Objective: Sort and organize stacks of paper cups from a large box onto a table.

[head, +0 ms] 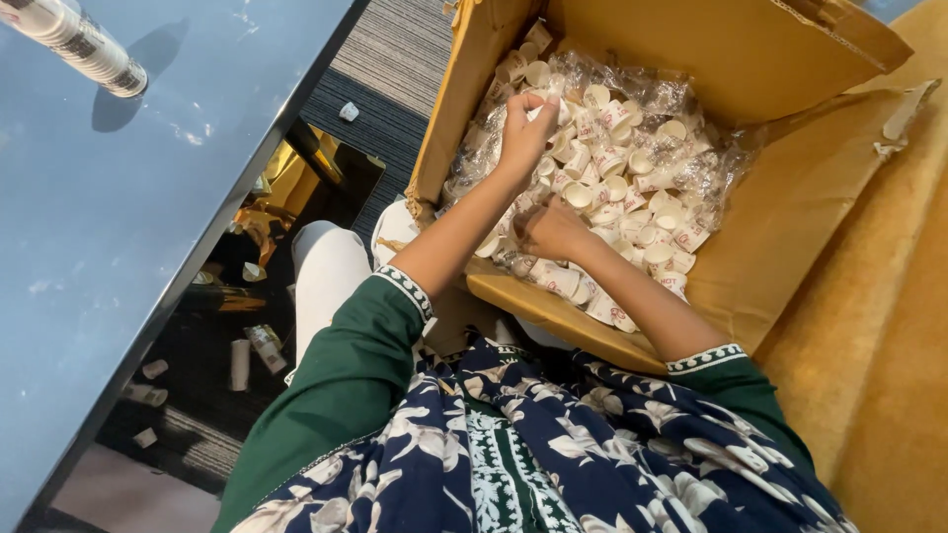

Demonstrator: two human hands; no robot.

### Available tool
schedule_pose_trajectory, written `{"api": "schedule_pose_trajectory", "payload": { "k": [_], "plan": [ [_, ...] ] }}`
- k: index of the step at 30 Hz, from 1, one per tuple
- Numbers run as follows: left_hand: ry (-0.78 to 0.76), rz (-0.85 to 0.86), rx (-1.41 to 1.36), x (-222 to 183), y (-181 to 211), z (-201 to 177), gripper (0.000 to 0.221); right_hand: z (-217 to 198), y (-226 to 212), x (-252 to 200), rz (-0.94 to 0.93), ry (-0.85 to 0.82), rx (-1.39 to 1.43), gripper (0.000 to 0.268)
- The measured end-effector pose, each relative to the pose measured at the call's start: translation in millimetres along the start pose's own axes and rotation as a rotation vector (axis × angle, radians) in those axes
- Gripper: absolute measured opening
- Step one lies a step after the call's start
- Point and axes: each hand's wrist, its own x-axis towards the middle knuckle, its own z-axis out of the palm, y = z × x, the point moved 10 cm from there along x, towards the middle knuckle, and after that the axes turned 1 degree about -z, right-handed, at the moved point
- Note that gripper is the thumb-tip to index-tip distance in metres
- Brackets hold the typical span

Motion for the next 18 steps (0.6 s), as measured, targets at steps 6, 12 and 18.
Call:
{"api": "schedule_pose_trajectory", "payload": {
  "k": [6,12,18],
  "plan": [
    [-0.1,0.069,-0.036,-5.8,14.6,13.4,0.044,-21.5,21.4,7.2,-0.05,0.301,0.213,0.02],
    [-0.104,0.058,-0.025,-8.8,19.8,14.3,0.035,-71.4,49.0,-13.4,0.208,0.426,0.535,0.035],
    [-0.125,0.006,-0.107,14.2,-12.5,19.7,0.017,-13.7,-1.6,5.6,-0.128,0.37,0.104,0.048]
  ]
}}
